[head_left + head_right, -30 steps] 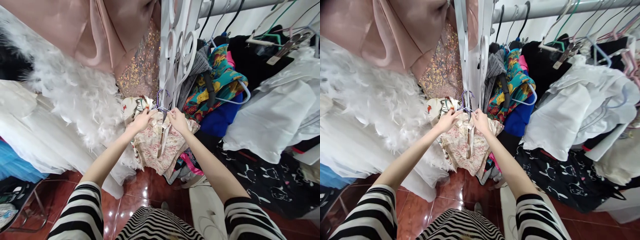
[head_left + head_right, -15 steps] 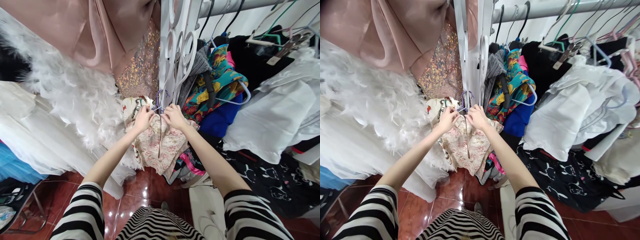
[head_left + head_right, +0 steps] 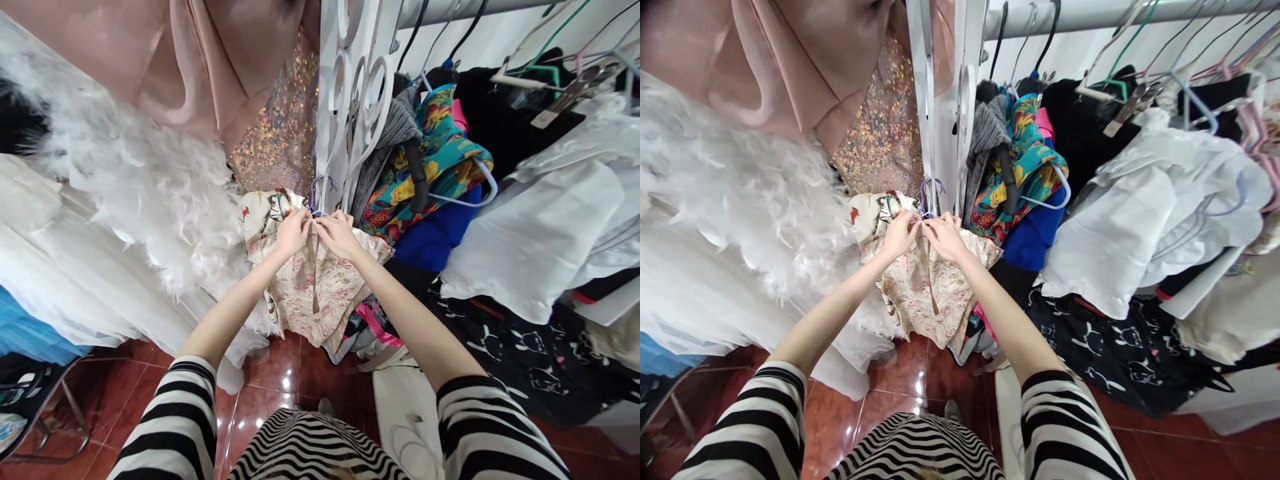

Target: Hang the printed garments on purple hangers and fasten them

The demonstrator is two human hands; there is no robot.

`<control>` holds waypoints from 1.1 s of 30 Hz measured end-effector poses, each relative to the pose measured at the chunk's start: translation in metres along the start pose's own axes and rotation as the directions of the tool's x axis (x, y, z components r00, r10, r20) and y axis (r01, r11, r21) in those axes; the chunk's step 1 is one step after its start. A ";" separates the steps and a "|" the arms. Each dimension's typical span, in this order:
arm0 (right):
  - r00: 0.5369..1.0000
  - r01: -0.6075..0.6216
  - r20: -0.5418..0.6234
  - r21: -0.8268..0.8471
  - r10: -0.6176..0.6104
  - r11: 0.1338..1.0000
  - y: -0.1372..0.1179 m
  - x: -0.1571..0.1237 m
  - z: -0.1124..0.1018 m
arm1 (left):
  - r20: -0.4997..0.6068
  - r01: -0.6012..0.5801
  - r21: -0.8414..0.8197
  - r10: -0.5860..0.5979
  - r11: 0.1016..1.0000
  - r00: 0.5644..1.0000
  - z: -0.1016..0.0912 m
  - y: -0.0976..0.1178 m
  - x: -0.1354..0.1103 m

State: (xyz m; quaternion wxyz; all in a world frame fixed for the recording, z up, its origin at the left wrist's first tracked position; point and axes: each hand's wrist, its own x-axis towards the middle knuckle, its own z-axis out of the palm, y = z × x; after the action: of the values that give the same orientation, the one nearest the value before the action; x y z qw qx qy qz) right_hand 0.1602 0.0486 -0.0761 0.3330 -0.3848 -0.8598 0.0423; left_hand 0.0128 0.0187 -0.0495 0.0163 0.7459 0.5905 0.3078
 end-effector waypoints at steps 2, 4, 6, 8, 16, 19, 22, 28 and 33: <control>1.000 0.003 0.011 0.008 -0.003 1.000 0.002 0.000 -0.002 | -0.023 0.010 -0.039 -0.011 0.999 1.000 0.002 0.001 0.001; 1.000 -0.013 0.008 0.009 0.013 1.000 0.003 0.001 -0.003 | -0.042 0.012 -0.095 -0.016 0.995 0.999 0.003 0.001 -0.001; 0.999 -0.039 0.001 0.008 0.039 0.999 0.003 0.003 -0.002 | -0.066 0.004 -0.149 -0.014 0.989 0.998 0.006 -0.001 -0.009; 0.998 -0.066 -0.002 0.004 0.066 0.998 0.002 0.004 -0.002 | -0.099 -0.024 -0.165 0.007 0.986 0.995 0.011 -0.005 -0.023; 0.980 -0.182 -0.054 0.148 0.191 0.972 0.005 0.008 0.006 | -0.103 -0.086 -0.043 0.081 0.995 0.991 0.044 -0.022 -0.081; 0.969 -0.207 -0.088 0.235 0.233 0.950 0.007 0.009 0.011 | -0.009 -0.044 -0.068 0.043 0.997 0.999 0.061 -0.029 -0.099; 0.960 -0.193 -0.143 0.281 0.240 0.940 0.006 0.007 0.017 | 0.093 -0.035 -0.119 0.046 0.992 0.995 0.082 -0.036 -0.117; 0.954 -0.151 -0.218 0.236 0.204 0.960 0.009 -0.002 0.021 | 0.240 0.007 -0.213 0.046 0.977 0.970 0.116 -0.049 -0.145; 0.967 -0.056 -0.236 0.159 0.093 0.986 0.018 0.000 0.017 | 0.400 0.079 -0.203 0.009 0.976 0.917 0.132 -0.056 -0.154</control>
State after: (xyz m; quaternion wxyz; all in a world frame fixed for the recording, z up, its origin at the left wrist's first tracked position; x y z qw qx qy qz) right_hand 0.1612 0.0647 -0.0952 0.4618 -0.3929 -0.7919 0.0728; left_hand 0.0100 -0.0568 -0.2458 0.2221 0.7760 0.5512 0.2113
